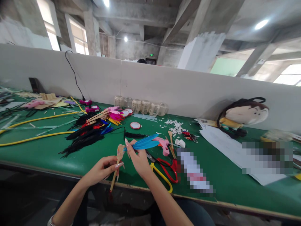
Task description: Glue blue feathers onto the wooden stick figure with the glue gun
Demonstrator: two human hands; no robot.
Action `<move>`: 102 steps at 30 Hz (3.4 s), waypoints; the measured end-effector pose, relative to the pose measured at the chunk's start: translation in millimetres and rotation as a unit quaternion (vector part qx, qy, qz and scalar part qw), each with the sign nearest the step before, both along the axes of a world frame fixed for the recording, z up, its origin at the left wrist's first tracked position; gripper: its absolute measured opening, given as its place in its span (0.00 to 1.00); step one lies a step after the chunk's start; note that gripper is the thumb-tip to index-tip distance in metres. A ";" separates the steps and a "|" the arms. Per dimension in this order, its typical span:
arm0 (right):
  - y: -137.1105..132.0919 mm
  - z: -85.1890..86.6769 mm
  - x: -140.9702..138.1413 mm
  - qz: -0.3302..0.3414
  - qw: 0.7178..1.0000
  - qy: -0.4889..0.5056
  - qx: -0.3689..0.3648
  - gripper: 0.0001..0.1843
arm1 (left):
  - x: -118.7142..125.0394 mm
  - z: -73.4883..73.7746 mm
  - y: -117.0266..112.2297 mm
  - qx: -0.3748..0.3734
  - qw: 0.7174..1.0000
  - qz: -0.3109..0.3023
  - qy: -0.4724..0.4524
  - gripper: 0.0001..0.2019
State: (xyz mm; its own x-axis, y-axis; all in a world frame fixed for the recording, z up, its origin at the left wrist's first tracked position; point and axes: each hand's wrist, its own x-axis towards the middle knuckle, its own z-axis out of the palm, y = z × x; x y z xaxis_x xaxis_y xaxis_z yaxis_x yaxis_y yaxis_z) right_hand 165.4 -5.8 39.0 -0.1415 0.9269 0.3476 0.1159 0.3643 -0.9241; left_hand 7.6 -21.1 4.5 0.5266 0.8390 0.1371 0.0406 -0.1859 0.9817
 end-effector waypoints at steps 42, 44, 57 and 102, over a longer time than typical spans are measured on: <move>11.1 -15.2 0.9 -0.024 0.999 -0.042 0.020 0.19 | -0.9 -5.3 3.5 0.016 1.000 -0.018 0.019 0.13; 10.9 -15.4 0.3 -0.018 1.000 -0.021 0.003 0.19 | -1.1 -4.7 3.0 0.019 0.999 -0.021 0.019 0.13; 5.0 -18.0 -1.6 -0.009 0.999 -0.035 -0.001 0.19 | -0.4 -2.2 1.7 -0.013 1.000 -0.028 0.002 0.13; 2.4 -0.4 8.5 0.068 0.989 -0.131 0.023 0.19 | -2.0 -8.2 4.2 -0.041 0.998 -0.012 -0.043 0.19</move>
State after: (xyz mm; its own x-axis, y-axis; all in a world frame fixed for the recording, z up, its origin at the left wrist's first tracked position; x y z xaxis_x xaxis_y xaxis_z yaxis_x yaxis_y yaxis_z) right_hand 173.9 -3.4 38.6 -0.3549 0.8768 0.3244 0.2960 0.4345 -0.8506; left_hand 5.7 -16.9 -3.7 0.5368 0.8360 0.1139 -0.0479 -0.1046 0.9934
